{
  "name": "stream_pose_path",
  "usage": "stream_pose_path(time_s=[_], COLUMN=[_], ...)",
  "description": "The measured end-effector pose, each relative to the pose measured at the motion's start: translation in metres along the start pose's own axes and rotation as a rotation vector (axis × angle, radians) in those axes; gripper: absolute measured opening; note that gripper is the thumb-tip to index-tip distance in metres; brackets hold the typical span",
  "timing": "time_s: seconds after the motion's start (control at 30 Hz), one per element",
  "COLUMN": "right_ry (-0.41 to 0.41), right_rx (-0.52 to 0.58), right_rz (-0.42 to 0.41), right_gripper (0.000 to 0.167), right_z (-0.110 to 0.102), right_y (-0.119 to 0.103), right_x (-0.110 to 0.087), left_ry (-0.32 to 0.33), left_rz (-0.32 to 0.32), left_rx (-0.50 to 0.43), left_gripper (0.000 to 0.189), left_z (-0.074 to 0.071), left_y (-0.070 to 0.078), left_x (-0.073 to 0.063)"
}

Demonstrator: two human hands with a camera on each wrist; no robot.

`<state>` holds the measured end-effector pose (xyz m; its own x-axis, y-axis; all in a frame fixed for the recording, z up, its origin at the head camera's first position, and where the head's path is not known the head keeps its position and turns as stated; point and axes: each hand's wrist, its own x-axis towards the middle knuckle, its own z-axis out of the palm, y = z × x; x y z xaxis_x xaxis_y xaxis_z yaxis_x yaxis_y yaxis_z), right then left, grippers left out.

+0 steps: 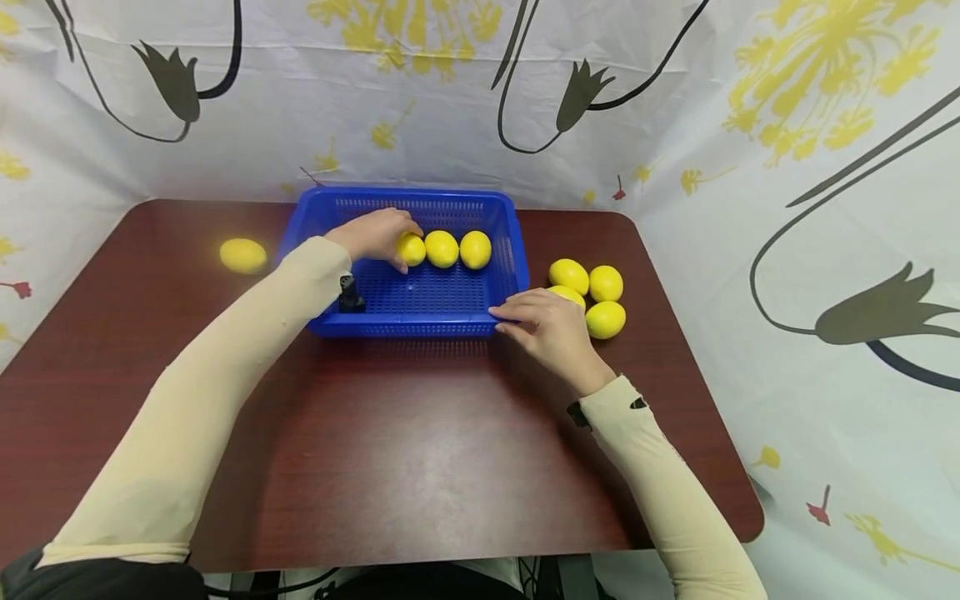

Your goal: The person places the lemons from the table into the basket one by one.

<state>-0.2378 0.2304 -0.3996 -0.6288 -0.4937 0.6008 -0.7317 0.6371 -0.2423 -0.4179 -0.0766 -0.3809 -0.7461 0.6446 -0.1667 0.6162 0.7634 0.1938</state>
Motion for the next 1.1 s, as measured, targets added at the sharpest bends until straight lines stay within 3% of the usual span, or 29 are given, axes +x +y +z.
stream_pose_path(time_s=[0.5,1.1], right_ry=[0.003,0.013], right_rx=[-0.007,-0.008], right_rz=[0.001,-0.004], right_gripper=[0.031,0.03], right_z=[0.0,-0.0005], right_y=[-0.0008,-0.0039], right_x=[-0.0008,0.0008], left_ry=[0.013,0.009], left_rz=[-0.019,-0.04], left_rx=[0.061,0.054], left_gripper=[0.068,0.071], left_z=[0.007,0.0007], left_y=[0.0021,0.0027], left_x=[0.0032,-0.0021])
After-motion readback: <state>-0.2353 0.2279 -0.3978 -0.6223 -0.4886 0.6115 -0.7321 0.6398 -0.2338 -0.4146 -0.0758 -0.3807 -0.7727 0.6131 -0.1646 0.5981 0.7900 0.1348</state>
